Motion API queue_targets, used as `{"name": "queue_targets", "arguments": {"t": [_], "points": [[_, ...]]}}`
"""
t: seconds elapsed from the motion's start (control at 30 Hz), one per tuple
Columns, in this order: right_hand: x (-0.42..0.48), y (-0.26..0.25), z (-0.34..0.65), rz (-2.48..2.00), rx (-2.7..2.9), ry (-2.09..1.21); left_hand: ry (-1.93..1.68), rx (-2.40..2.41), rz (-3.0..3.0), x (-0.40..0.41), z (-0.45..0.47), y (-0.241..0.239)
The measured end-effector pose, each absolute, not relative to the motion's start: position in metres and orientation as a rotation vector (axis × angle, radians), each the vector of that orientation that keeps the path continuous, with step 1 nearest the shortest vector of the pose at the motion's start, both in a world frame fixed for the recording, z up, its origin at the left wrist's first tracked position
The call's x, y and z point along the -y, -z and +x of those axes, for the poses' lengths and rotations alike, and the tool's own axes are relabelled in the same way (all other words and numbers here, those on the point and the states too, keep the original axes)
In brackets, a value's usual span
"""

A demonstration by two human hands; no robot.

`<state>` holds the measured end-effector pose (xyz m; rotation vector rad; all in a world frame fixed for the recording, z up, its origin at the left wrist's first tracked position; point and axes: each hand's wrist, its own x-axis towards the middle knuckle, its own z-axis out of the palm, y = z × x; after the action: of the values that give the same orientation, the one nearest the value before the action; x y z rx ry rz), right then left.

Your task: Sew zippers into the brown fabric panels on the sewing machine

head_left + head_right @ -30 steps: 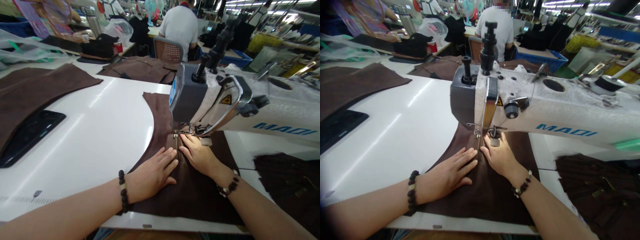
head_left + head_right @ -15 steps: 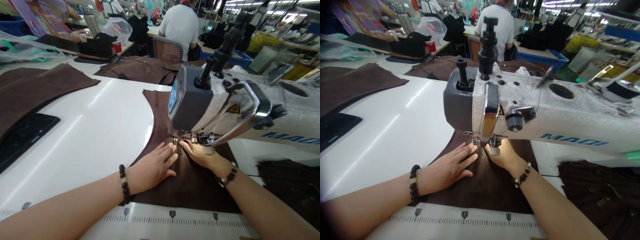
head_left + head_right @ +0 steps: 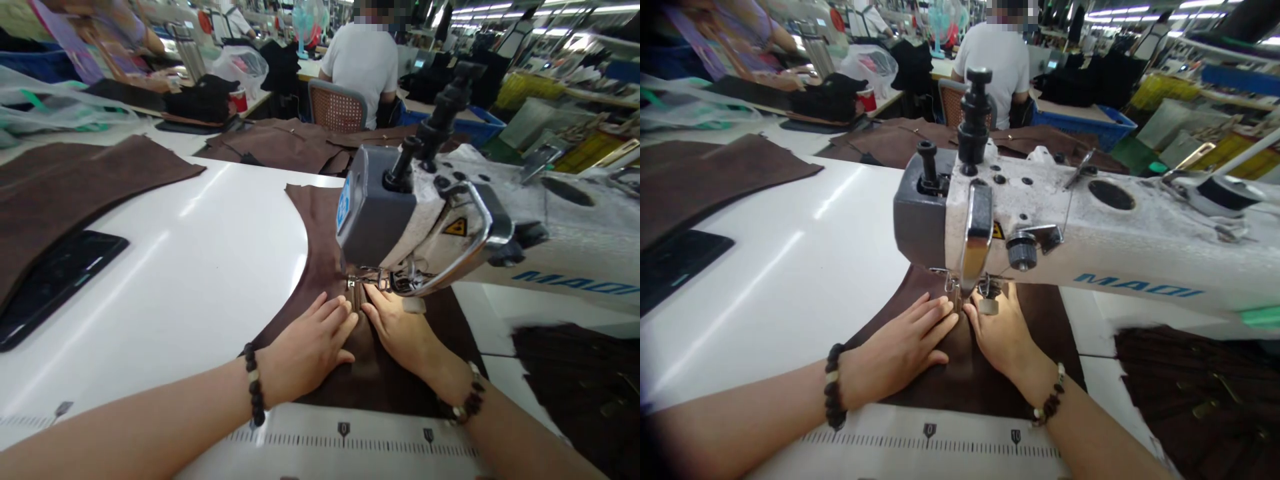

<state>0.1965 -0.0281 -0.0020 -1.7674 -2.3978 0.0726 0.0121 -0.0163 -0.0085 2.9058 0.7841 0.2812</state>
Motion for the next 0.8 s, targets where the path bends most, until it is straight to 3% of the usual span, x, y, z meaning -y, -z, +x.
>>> {"name": "queue_targets", "arguments": {"t": [0.8], "points": [[-0.003, 0.011, 0.207, -1.724, 2.477, -0.124, -0.262, -0.764, 2.916, -0.016, 0.016, 0.004]]}}
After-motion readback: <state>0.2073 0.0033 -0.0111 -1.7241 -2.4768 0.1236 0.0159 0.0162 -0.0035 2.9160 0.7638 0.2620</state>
